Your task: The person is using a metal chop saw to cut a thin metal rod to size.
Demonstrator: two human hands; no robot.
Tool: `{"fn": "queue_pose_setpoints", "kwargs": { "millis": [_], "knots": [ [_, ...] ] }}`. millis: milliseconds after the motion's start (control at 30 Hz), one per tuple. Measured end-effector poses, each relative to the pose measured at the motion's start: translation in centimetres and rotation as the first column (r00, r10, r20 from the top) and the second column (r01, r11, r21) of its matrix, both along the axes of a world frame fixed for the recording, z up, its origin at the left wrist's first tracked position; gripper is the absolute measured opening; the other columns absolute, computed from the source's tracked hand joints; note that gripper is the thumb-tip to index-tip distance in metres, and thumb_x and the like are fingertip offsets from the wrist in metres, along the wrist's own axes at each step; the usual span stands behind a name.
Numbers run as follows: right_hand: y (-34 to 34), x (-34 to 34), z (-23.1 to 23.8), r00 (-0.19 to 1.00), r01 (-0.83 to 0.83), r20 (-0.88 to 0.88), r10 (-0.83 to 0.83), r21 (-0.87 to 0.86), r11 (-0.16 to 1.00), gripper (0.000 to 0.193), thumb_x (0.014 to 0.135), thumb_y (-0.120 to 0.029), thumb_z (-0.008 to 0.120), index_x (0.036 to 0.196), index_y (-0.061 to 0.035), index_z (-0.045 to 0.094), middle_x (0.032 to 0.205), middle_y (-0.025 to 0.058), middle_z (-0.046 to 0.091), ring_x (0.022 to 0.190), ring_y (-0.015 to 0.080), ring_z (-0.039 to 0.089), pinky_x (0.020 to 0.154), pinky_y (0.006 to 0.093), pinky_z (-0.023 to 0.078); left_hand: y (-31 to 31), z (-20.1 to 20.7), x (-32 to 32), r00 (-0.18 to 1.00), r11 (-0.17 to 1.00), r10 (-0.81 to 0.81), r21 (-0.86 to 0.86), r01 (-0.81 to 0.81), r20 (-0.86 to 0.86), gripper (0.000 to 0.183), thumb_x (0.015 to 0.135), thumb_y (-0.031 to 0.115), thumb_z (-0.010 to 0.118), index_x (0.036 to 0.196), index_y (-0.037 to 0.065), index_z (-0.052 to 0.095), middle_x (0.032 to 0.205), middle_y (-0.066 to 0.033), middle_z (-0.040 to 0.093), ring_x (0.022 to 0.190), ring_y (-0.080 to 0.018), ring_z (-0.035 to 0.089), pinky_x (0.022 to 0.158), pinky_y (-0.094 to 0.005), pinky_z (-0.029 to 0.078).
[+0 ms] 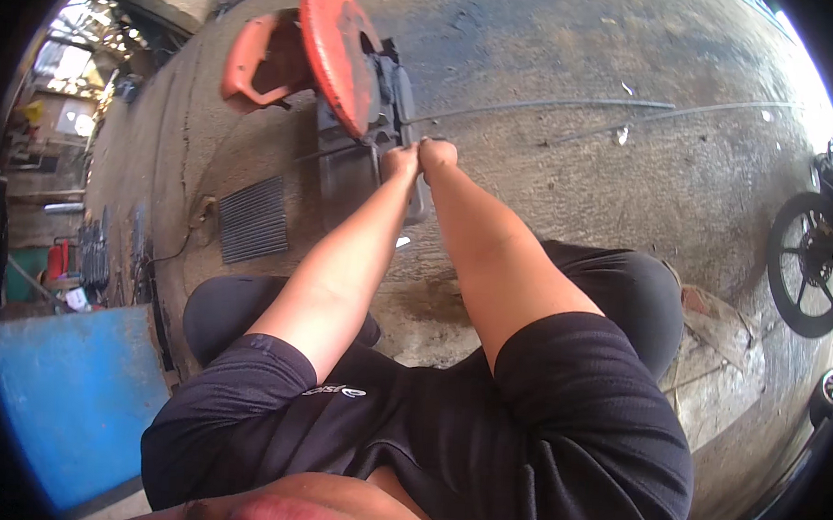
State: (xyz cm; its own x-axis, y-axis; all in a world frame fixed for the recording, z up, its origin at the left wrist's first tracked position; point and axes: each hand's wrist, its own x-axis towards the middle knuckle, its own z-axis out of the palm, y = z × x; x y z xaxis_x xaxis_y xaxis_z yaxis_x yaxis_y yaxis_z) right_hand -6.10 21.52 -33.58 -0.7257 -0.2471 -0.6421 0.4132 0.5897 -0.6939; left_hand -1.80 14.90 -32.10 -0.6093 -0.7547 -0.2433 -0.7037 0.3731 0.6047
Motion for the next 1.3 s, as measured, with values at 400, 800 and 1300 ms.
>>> {"fn": "queue_pose_setpoints", "kwargs": {
  "millis": [400, 800, 1300],
  "knots": [
    [2.6, -10.7, -7.4, 0.714, 0.681, 0.299, -0.633, -0.084, 0.728, 0.037, 0.086, -0.036, 0.066, 0.097, -0.0006, 0.061, 0.084, 0.0105, 0.064, 0.065, 0.0231, 0.062, 0.052, 0.0367, 0.048, 3.5, -8.7, -8.0, 0.888, 0.758, 0.456, 0.547, -0.355, -0.057, 0.042, 0.083, 0.032, 0.063, 0.084, -0.010, 0.067, 0.084, -0.0236, 0.068, 0.078, -0.0319, 0.068, 0.069, -0.0395, 0.051],
    [-0.1, -14.0, -5.4, 0.396, 0.901, 0.373, -0.839, 0.018, 0.433, 0.033, 0.086, -0.025, 0.067, 0.103, 0.0022, 0.059, 0.102, 0.0148, 0.064, 0.084, 0.0259, 0.065, 0.066, 0.0402, 0.055, 2.3, -8.8, -10.5, 0.812, 0.588, 0.565, 0.762, -0.274, -0.144, 0.034, 0.087, 0.026, 0.061, 0.088, -0.008, 0.065, 0.085, -0.0146, 0.067, 0.067, -0.0228, 0.066, 0.057, -0.0334, 0.054],
    [-0.6, -12.9, -7.2, 0.647, 0.748, 0.519, -0.559, -0.289, 0.598, 0.024, 0.098, -0.025, 0.045, 0.102, -0.0044, 0.058, 0.100, 0.0100, 0.064, 0.089, 0.0237, 0.064, 0.076, 0.0342, 0.053, 1.6, -8.6, -8.7, 0.804, 0.577, 0.568, 0.783, -0.234, -0.178, 0.031, 0.088, 0.023, 0.058, 0.089, -0.008, 0.064, 0.083, -0.0154, 0.067, 0.069, -0.0244, 0.067, 0.054, -0.0351, 0.055]
  ]
}}
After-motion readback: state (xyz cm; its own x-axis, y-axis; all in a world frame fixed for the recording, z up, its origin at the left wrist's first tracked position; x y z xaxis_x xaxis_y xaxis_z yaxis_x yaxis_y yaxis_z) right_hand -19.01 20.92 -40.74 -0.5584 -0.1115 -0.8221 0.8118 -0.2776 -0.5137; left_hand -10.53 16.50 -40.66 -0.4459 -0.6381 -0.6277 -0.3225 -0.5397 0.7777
